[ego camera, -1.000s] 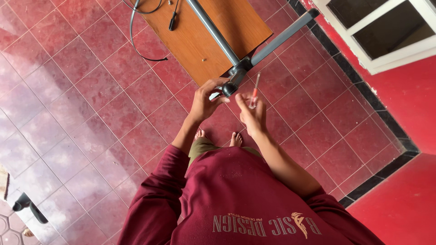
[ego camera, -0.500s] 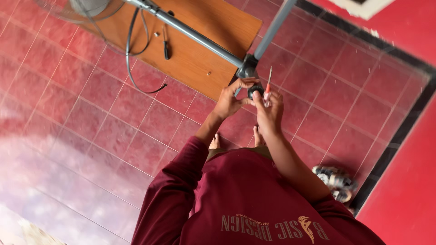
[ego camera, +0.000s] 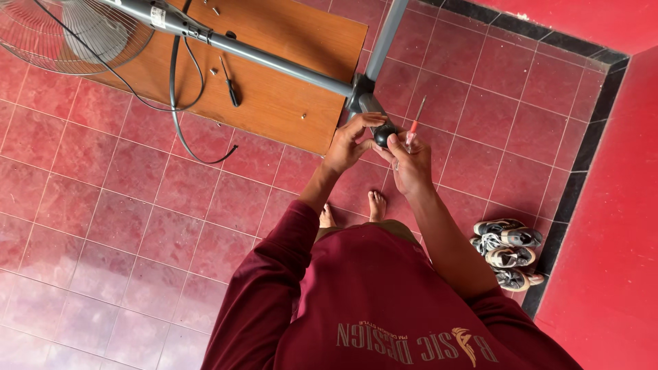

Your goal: The person assembles the base of an electric fan by attaching black plastic feet to the metal stand using a screwdriver. They repeatedly insert screws and tighten them to secure each foot to the stand's crossbars.

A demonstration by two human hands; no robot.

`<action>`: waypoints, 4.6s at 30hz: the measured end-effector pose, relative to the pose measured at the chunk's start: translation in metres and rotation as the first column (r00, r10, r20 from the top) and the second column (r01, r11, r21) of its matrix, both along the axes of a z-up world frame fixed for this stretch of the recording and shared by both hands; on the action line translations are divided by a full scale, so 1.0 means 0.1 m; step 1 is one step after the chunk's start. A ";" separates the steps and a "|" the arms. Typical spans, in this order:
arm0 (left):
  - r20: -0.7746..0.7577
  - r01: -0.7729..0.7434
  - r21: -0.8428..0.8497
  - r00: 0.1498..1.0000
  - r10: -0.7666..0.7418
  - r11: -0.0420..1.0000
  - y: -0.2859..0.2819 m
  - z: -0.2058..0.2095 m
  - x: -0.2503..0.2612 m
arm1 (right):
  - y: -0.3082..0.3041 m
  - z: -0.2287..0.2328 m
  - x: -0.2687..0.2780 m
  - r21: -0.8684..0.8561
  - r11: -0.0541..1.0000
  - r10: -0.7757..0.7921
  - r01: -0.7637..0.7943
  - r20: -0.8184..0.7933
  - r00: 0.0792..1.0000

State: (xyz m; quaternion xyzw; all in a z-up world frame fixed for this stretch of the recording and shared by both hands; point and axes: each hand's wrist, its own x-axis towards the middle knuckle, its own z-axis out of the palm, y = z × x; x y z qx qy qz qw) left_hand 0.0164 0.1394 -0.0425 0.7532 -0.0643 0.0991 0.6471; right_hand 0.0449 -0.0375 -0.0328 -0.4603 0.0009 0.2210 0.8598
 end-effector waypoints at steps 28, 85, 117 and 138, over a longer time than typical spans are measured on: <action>0.234 -0.042 0.187 0.972 -0.003 0.981 -0.02 0.07 0.11 | 0.00 0.16 -0.01 -0.376 0.926 0.023 0.039 0.159 0.987; 0.181 -0.002 0.226 0.983 -0.040 0.974 -0.05 0.14 0.04 | 0.10 0.29 -0.11 -0.409 0.910 -0.009 0.071 0.151 0.989; 0.228 -0.058 0.287 0.974 -0.010 0.956 -0.12 0.12 0.02 | 0.15 0.23 -0.18 -0.935 0.338 0.234 0.107 0.193 0.953; 0.064 -0.222 0.477 0.974 0.218 0.850 0.21 -0.26 0.06 | -0.14 -0.01 -0.26 -0.728 0.523 0.063 0.443 0.551 0.832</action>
